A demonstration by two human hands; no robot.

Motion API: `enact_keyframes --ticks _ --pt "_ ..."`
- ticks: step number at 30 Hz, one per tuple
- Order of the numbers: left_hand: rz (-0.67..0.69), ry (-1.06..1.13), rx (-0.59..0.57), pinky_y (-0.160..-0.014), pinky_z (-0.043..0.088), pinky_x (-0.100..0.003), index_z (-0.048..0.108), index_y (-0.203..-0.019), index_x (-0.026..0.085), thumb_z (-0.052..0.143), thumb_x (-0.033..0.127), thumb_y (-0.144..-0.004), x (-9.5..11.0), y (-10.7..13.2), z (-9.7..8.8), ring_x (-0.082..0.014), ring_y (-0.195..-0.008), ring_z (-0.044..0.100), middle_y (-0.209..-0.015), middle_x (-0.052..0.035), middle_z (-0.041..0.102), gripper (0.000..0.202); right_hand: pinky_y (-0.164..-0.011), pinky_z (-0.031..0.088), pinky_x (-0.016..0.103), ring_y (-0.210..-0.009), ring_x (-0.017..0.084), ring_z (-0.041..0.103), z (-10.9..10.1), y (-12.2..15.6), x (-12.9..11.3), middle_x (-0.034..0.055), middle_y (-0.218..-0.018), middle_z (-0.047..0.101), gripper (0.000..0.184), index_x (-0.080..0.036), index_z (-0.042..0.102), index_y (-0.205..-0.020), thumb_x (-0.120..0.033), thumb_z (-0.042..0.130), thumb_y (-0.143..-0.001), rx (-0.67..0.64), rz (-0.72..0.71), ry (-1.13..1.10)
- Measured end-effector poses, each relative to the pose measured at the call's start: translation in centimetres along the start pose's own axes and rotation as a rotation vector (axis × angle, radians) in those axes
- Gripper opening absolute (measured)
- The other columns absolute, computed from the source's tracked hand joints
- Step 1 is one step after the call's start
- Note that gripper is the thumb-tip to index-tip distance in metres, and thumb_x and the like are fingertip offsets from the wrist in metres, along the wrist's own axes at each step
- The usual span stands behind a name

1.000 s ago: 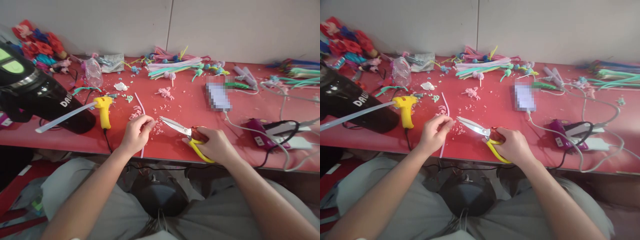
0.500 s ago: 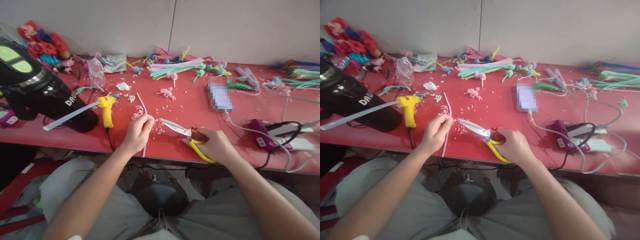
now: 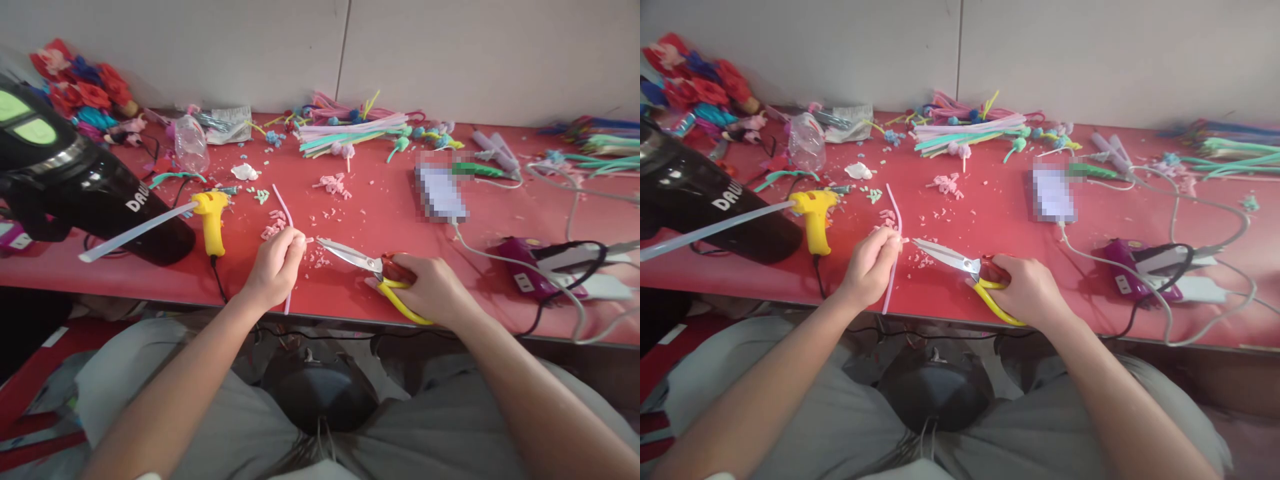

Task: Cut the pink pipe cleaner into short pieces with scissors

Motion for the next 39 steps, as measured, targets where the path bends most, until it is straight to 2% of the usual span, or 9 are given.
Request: enact_keyframes --ticks 12,20,29,39 --pt "0.031 -0.051 0.008 -0.060 0.038 -0.027 0.041 -0.074 0.021 0.036 0.027 -0.102 0.07 -0.15 0.16 -0.0130 -0.061 0.045 -0.065 0.0004 0.047 0.029 -0.048 0.023 0.025 -0.055 0.011 0.023 -0.25 0.18 0.05 -0.0058 -0.054 0.033 0.051 -0.022 0.040 -0.062 -0.063 0.068 -0.073 -0.018 -0.032 -0.053" --pt "0.109 -0.076 0.032 -0.068 0.042 -0.028 0.046 -0.078 0.020 0.040 0.025 -0.101 0.05 -0.19 0.19 -0.0145 -0.070 0.048 -0.072 -0.0015 0.050 0.024 -0.048 0.022 0.025 -0.055 0.011 0.024 -0.26 -0.17 0.18 -0.0054 -0.054 0.031 0.054 -0.022 0.036 -0.060 -0.065 0.066 -0.073 -0.047 -0.018 -0.045" --pt "0.120 -0.097 0.017 -0.071 0.043 -0.029 0.048 -0.079 0.020 0.040 0.026 -0.101 0.22 -0.19 0.30 -0.0152 -0.073 0.051 -0.074 -0.0025 0.052 0.024 -0.048 0.022 0.025 -0.054 0.011 0.026 -0.24 -0.31 0.03 -0.0049 -0.052 0.034 0.056 -0.022 0.037 -0.059 -0.069 0.064 -0.073 -0.054 -0.008 -0.034" --pt "0.086 -0.067 0.001 -0.067 0.043 -0.028 0.047 -0.078 0.020 0.041 0.025 -0.101 0.26 -0.10 0.25 -0.0138 -0.069 0.050 -0.073 -0.0016 0.052 0.024 -0.048 0.023 0.025 -0.054 0.011 0.025 -0.39 -0.32 -0.07 -0.0043 -0.052 0.034 0.058 -0.022 0.034 -0.058 -0.070 0.065 -0.071 -0.068 0.013 -0.031"
Point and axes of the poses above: each hand's wrist, its own y-axis away from the middle knuckle, its own z-axis out of the palm, x = y × z, the point moved 3 cm from there along -y, towards the middle knuckle
